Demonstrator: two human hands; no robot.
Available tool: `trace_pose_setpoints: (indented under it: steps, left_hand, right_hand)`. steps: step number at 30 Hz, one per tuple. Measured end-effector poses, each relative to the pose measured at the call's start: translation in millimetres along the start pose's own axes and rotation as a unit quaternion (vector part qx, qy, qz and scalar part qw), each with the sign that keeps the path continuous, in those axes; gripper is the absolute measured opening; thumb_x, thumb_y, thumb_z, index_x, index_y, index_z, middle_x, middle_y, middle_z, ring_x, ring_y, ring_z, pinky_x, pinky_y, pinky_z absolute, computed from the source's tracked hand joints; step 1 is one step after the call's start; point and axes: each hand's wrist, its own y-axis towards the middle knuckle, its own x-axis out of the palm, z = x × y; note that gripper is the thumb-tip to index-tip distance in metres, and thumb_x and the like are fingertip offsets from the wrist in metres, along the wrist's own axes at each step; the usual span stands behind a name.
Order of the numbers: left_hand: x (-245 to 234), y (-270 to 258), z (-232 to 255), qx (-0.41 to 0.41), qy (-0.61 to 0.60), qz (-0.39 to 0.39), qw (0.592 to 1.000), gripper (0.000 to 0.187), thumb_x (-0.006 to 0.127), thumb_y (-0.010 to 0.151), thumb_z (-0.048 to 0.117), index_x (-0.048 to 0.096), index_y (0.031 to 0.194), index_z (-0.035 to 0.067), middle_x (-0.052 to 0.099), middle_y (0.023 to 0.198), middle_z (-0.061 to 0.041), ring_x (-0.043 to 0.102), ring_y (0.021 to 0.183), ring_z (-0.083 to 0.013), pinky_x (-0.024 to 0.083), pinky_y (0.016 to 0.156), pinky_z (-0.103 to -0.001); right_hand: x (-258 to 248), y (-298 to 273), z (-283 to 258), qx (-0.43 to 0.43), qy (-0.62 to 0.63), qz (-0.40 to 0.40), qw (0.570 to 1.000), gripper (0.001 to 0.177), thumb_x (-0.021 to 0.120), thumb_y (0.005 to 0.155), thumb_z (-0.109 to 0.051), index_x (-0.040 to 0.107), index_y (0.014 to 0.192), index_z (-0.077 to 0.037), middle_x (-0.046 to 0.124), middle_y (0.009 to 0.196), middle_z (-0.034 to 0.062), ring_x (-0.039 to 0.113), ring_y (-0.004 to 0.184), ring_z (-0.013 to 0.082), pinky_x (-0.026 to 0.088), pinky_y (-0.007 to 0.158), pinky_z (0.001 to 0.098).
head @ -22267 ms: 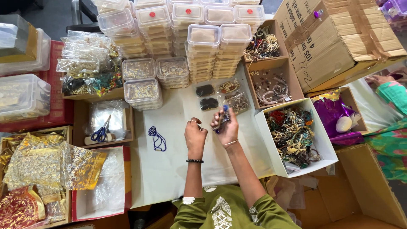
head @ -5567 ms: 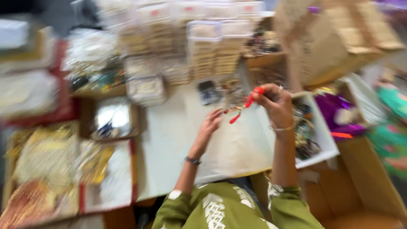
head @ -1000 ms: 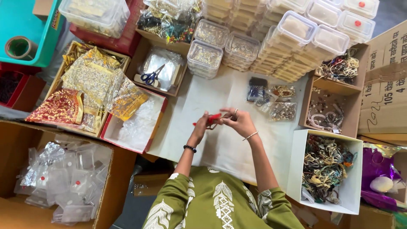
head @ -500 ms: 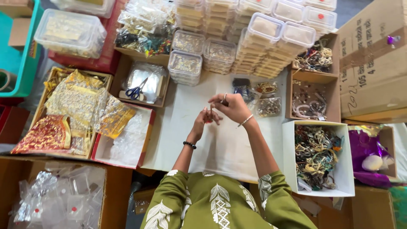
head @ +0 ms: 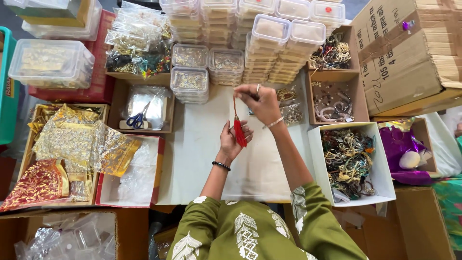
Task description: The person sorts through various jewelry items, including bracelets and necklaces, on a cluttered table. They pick up individual pieces, place them into small clear plastic bags, and arrange the packaged items on the table surface.
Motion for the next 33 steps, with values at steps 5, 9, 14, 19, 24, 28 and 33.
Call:
trace_pose_setpoints:
  steps: [5, 9, 14, 19, 24, 28, 33]
  left_hand:
    - [-25, 19, 12, -0.016, -0.141, 0.024, 0.990, 0.073, 0.026, 0.105, 0.059, 0.057, 0.139, 0.002, 0.065, 0.129, -0.014, 0.061, 0.120, -0.0315, 0.045, 0.108, -0.047]
    - [-16, 19, 36, 0.011, -0.236, 0.041, 0.971, 0.076, 0.027, 0.103, 0.062, 0.055, 0.137, 0.000, 0.062, 0.138, -0.017, 0.056, 0.132, -0.0351, 0.040, 0.115, -0.050]
    - [-29, 22, 59, 0.014, -0.249, 0.039, 0.968, 0.064, 0.049, 0.099, 0.061, 0.065, 0.121, 0.003, 0.071, 0.120, -0.011, 0.064, 0.120, -0.0302, 0.045, 0.111, -0.049]
    - [-37, 20, 65, 0.008, -0.221, 0.065, 0.973, 0.042, 0.067, 0.101, 0.047, 0.071, 0.113, 0.006, 0.074, 0.105, -0.005, 0.072, 0.103, -0.0262, 0.053, 0.106, -0.044]
    - [-21, 7, 61, 0.008, -0.100, 0.052, 0.994, 0.044, 0.060, 0.101, 0.048, 0.067, 0.116, 0.007, 0.074, 0.101, -0.008, 0.072, 0.097, -0.0259, 0.057, 0.094, -0.043]
    - [23, -20, 57, -0.054, 0.043, 0.038, 0.997, 0.055, 0.052, 0.106, 0.054, 0.066, 0.124, 0.004, 0.074, 0.100, -0.008, 0.071, 0.093, -0.0251, 0.057, 0.088, -0.040]
    - [67, -51, 52, -0.168, 0.210, 0.083, 0.960, 0.068, 0.034, 0.098, 0.068, 0.063, 0.120, 0.011, 0.073, 0.095, -0.009, 0.071, 0.080, -0.0237, 0.061, 0.078, -0.041]
  right_hand:
    - [7, -70, 38, -0.005, -0.072, -0.015, 0.997, 0.019, 0.075, 0.089, -0.006, 0.079, 0.107, -0.006, 0.080, 0.094, 0.0069, 0.074, 0.081, 0.0080, 0.059, 0.073, 0.0246]
    - [22, -130, 59, 0.054, -0.092, -0.026, 0.994, 0.018, 0.079, 0.087, -0.011, 0.082, 0.105, -0.010, 0.080, 0.089, 0.0084, 0.072, 0.071, 0.0077, 0.057, 0.066, 0.0260]
    - [37, -164, 65, 0.151, -0.073, -0.026, 0.986, 0.018, 0.078, 0.088, -0.012, 0.081, 0.105, -0.010, 0.081, 0.086, 0.0084, 0.067, 0.067, 0.0089, 0.054, 0.062, 0.0264]
    - [43, -173, 51, 0.155, -0.093, -0.035, 0.983, 0.021, 0.076, 0.089, -0.014, 0.080, 0.108, -0.009, 0.079, 0.089, 0.0104, 0.069, 0.068, 0.0120, 0.056, 0.065, 0.0276]
    - [37, -152, 48, -0.015, -0.261, -0.196, 0.945, 0.017, 0.071, 0.087, -0.014, 0.080, 0.102, -0.012, 0.076, 0.089, 0.0105, 0.071, 0.078, 0.0310, 0.056, 0.071, 0.0415]
    - [34, -94, 52, -0.004, -0.227, -0.339, 0.913, 0.012, 0.070, 0.086, -0.016, 0.080, 0.094, -0.015, 0.077, 0.087, 0.0088, 0.072, 0.080, 0.0314, 0.058, 0.075, 0.0420]
    - [35, -46, 79, -0.017, -0.337, -0.322, 0.885, 0.014, 0.076, 0.083, -0.015, 0.080, 0.096, -0.013, 0.073, 0.087, 0.0150, 0.070, 0.082, 0.0335, 0.058, 0.078, 0.0407]
